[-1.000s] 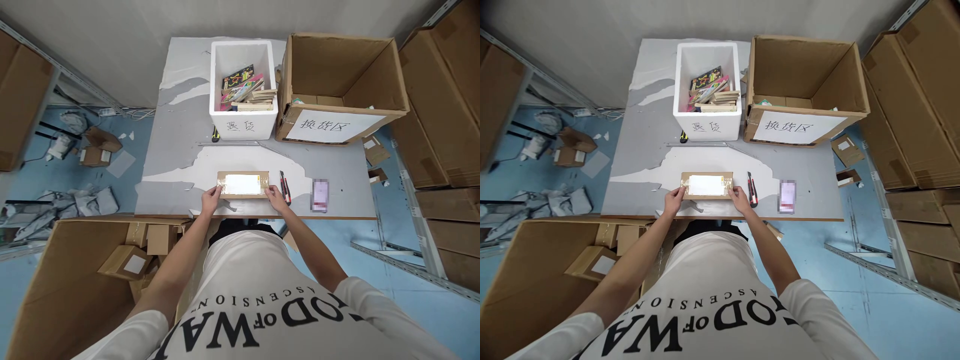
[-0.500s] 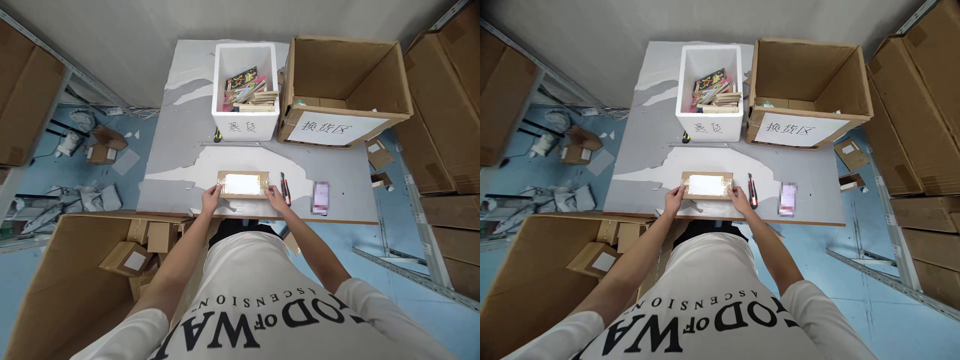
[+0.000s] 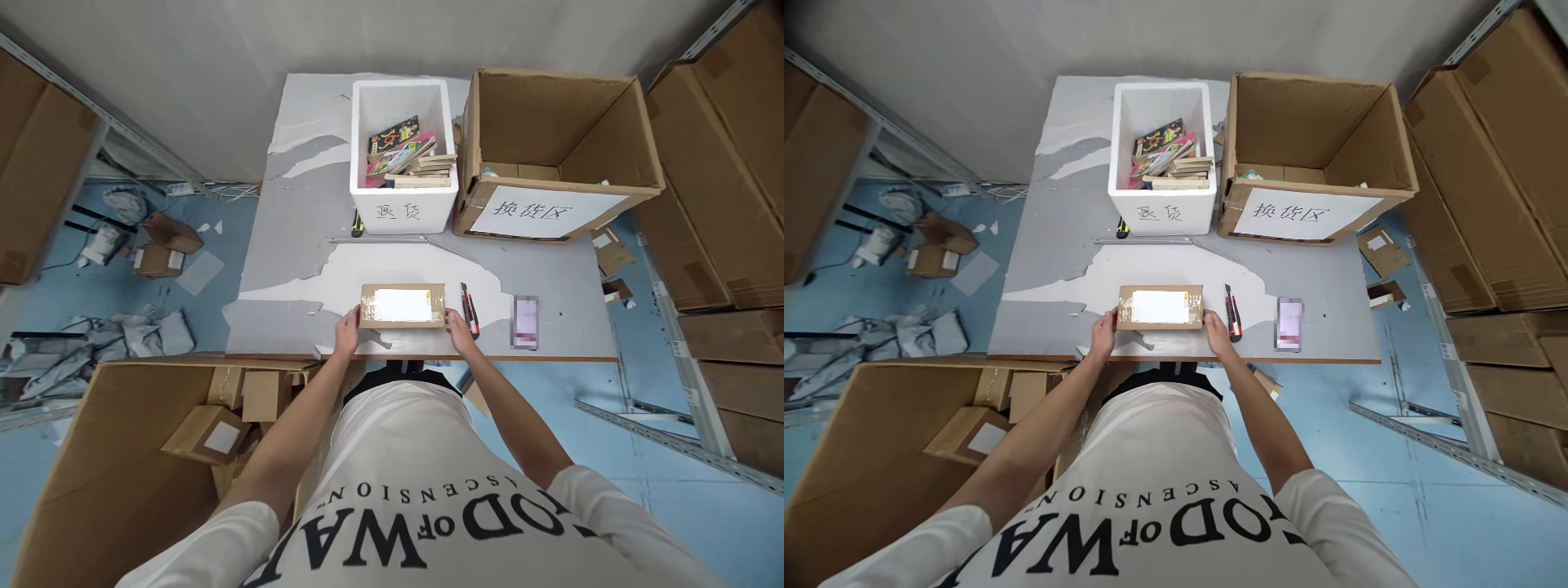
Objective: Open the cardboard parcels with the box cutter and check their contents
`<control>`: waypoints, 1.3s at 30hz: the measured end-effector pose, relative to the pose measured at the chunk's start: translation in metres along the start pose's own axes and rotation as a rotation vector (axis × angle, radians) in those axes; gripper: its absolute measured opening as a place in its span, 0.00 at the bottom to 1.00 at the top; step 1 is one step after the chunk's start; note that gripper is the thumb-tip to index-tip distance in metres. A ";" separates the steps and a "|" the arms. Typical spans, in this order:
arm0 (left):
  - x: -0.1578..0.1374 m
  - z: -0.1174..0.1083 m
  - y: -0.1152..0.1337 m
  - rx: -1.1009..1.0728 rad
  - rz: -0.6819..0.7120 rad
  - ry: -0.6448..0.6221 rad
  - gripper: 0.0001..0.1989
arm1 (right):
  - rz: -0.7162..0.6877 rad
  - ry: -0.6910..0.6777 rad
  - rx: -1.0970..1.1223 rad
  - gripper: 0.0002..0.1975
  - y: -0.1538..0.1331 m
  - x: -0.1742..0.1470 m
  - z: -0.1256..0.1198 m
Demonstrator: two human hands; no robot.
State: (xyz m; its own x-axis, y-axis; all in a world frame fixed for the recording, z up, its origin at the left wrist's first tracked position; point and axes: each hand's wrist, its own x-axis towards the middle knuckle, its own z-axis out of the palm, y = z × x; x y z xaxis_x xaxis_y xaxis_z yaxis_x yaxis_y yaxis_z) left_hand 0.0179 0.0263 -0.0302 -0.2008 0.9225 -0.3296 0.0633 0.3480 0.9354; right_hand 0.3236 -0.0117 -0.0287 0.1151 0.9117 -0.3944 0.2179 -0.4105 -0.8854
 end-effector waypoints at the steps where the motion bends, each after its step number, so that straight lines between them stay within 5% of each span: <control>1: 0.002 -0.005 -0.007 -0.037 -0.026 -0.022 0.27 | 0.010 0.010 0.028 0.23 0.007 -0.001 -0.003; 9: 0.008 -0.018 -0.035 0.178 0.053 -0.328 0.31 | -0.154 -0.070 -0.194 0.35 0.028 0.004 0.005; 14: 0.009 -0.008 -0.028 0.211 0.039 -0.324 0.28 | -0.052 -0.022 -0.035 0.27 0.015 0.011 0.023; 19: 0.004 -0.014 -0.004 0.262 0.126 -0.373 0.27 | -0.130 -0.058 0.080 0.28 0.007 -0.003 0.014; 24: 0.000 -0.011 0.027 0.408 0.178 -0.265 0.26 | -0.070 0.036 -0.009 0.20 -0.014 -0.010 0.009; 30: 0.015 0.002 0.036 0.694 0.043 -0.168 0.26 | 0.106 0.120 -0.166 0.21 -0.027 0.009 0.017; 39: 0.023 0.002 0.022 0.493 -0.032 -0.162 0.24 | 0.153 0.071 -0.116 0.26 -0.012 0.018 0.017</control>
State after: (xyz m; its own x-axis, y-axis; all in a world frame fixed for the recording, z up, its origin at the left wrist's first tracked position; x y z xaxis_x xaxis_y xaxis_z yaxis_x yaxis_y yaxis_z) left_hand 0.0161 0.0558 -0.0175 -0.0586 0.9107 -0.4090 0.5207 0.3774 0.7658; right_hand 0.3063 0.0102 -0.0300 0.2227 0.8367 -0.5004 0.3027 -0.5472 -0.7803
